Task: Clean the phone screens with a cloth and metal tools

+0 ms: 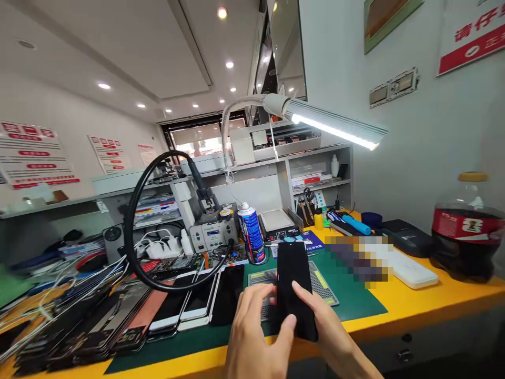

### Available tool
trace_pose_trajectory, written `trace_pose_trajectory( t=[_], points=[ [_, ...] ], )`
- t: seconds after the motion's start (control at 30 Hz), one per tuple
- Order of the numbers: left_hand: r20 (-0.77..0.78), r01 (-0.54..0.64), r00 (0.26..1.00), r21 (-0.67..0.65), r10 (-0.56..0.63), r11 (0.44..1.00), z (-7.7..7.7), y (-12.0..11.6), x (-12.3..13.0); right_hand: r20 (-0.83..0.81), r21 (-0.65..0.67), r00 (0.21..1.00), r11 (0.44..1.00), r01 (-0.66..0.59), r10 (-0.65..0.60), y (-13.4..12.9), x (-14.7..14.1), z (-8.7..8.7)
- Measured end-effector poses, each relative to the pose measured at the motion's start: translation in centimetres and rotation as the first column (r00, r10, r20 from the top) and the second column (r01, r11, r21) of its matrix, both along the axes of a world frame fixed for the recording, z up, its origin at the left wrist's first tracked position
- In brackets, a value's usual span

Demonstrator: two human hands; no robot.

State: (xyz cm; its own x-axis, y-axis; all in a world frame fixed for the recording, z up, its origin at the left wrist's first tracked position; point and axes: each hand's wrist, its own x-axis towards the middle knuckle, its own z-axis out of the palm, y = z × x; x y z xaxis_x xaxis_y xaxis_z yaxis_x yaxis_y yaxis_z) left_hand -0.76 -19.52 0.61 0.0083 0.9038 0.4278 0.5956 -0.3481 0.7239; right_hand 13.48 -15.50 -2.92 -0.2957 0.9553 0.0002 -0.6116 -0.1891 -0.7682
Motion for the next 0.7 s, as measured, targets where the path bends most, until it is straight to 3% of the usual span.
trace_pose_trajectory(
  t=[0.07,0.17,0.3,0.43,0.53,0.7],
  points=[
    [-0.044,-0.014,0.999,-0.087,0.010,0.996,-0.2,-0.7,0.4,0.212,0.054,0.972,0.994,0.090,-0.099,-0.6,-0.3,-0.7],
    [-0.045,-0.075,0.997,-0.146,0.069,0.986,-0.4,-1.5,0.5,0.388,0.152,0.918,0.988,0.026,-0.084,-1.4,-0.7,-1.4],
    [-0.044,-0.101,0.994,-0.146,0.096,0.984,0.1,-2.4,-0.1,0.460,0.139,0.887,0.982,-0.124,0.047,-2.3,-1.6,-0.5],
    [-0.053,-0.127,0.991,-0.178,0.119,0.976,0.7,-3.1,-1.3,0.523,0.203,0.848,0.953,-0.225,0.089,-2.4,-2.9,0.7],
    [-0.032,-0.169,0.986,-0.123,0.167,0.978,1.0,-3.4,-2.2,0.580,0.218,0.805,0.928,-0.301,0.124,-2.2,-3.6,1.7],
    [0.002,-0.159,0.987,-0.098,0.160,0.982,3.6,-1.6,-5.4,0.672,0.341,0.740,0.891,-0.300,-0.008,-0.8,-2.2,3.6]
  ],
)
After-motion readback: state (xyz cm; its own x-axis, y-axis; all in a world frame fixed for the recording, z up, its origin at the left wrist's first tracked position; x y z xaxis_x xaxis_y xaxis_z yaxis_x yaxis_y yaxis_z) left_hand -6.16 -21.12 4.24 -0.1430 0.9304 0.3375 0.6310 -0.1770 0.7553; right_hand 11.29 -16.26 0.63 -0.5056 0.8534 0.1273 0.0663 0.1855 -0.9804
